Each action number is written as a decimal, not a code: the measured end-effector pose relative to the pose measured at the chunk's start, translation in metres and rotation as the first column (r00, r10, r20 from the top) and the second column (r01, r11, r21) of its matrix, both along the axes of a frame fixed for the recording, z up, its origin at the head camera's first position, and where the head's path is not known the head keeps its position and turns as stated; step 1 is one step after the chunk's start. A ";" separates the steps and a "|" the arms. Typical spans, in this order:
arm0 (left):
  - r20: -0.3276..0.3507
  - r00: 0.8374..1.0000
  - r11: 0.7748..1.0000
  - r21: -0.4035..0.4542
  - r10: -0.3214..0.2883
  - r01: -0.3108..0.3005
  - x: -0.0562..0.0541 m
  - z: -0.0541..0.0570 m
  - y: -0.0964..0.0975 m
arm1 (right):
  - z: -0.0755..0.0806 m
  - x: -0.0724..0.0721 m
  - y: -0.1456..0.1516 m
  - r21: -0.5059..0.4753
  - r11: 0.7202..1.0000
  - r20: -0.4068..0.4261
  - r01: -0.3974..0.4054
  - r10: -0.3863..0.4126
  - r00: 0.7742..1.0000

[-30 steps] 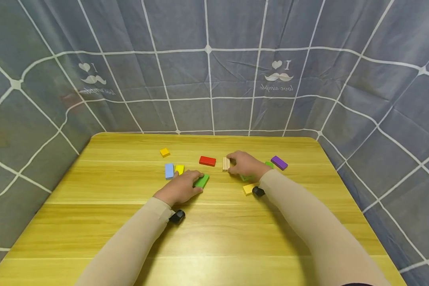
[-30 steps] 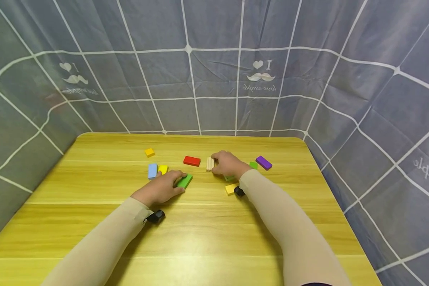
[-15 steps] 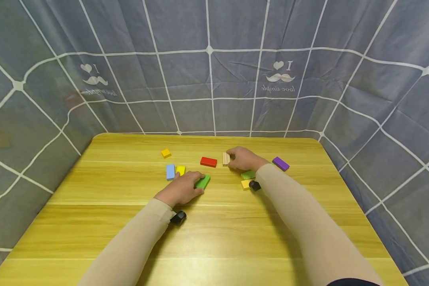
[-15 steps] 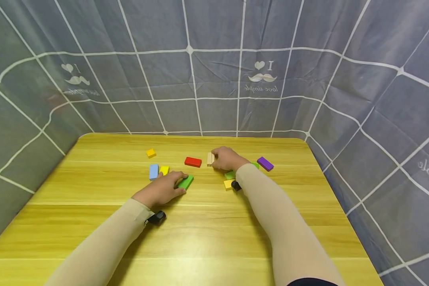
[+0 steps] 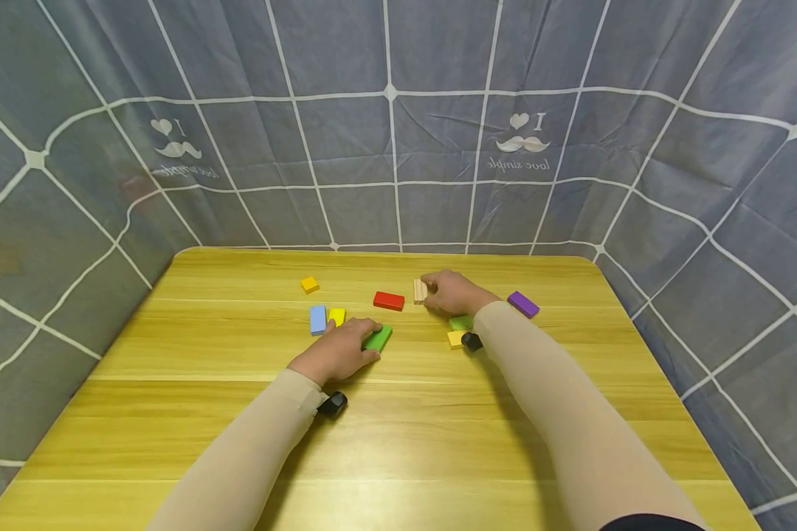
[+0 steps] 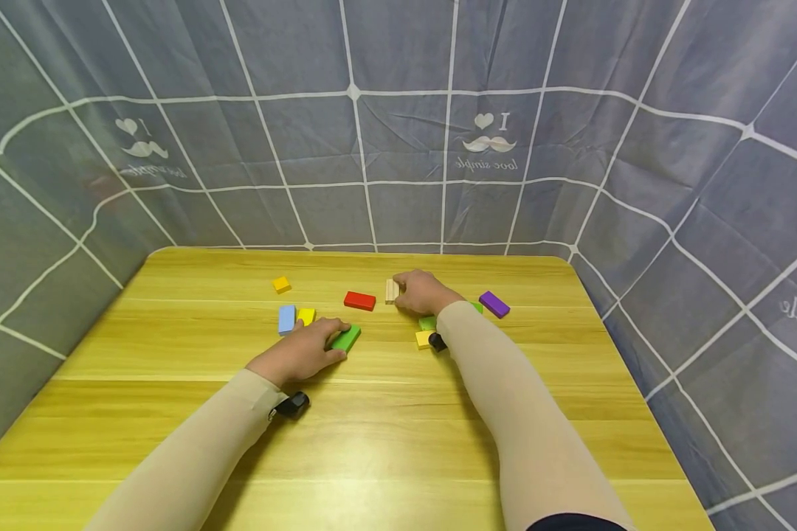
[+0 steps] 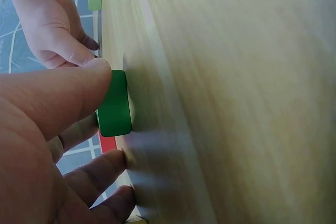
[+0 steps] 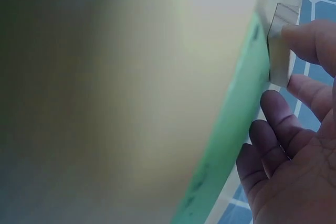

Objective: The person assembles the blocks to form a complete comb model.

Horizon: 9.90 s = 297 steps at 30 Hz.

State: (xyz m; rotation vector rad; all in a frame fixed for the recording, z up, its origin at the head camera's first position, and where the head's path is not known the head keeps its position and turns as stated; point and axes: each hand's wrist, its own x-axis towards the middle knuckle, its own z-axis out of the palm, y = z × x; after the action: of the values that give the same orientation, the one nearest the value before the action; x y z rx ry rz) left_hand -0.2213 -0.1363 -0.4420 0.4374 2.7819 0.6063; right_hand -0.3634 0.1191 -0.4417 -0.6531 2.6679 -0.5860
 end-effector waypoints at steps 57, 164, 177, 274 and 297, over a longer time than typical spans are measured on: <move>-0.006 1.000 1.000 0.000 0.004 -0.004 0.000 0.000 0.000 | 0.001 0.001 0.005 0.023 1.000 -0.062 -0.004 0.006 0.998; -0.110 0.953 0.959 0.016 0.282 -0.282 -0.057 0.006 0.051 | -0.005 0.086 0.091 -0.020 0.999 -0.137 0.049 -0.051 0.989; -0.124 0.936 0.943 0.004 0.329 -0.332 -0.067 -0.002 0.054 | -0.005 0.085 0.092 -0.067 0.997 -0.112 0.043 -0.051 0.992; -0.016 0.999 0.990 0.141 0.033 -0.031 -0.060 -0.011 0.055 | -0.009 0.094 0.088 -0.101 0.992 -0.068 0.071 -0.078 0.995; -0.007 0.999 0.989 0.137 0.049 -0.048 -0.060 -0.011 0.055 | -0.008 0.099 0.085 -0.089 0.992 -0.064 0.094 -0.099 0.993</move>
State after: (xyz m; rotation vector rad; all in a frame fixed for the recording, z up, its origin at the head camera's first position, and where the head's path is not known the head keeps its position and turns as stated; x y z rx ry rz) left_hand -0.2813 -0.0812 -0.4534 0.4025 2.7781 0.8116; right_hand -0.2639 0.2043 -0.4499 -0.5795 2.7634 -0.7208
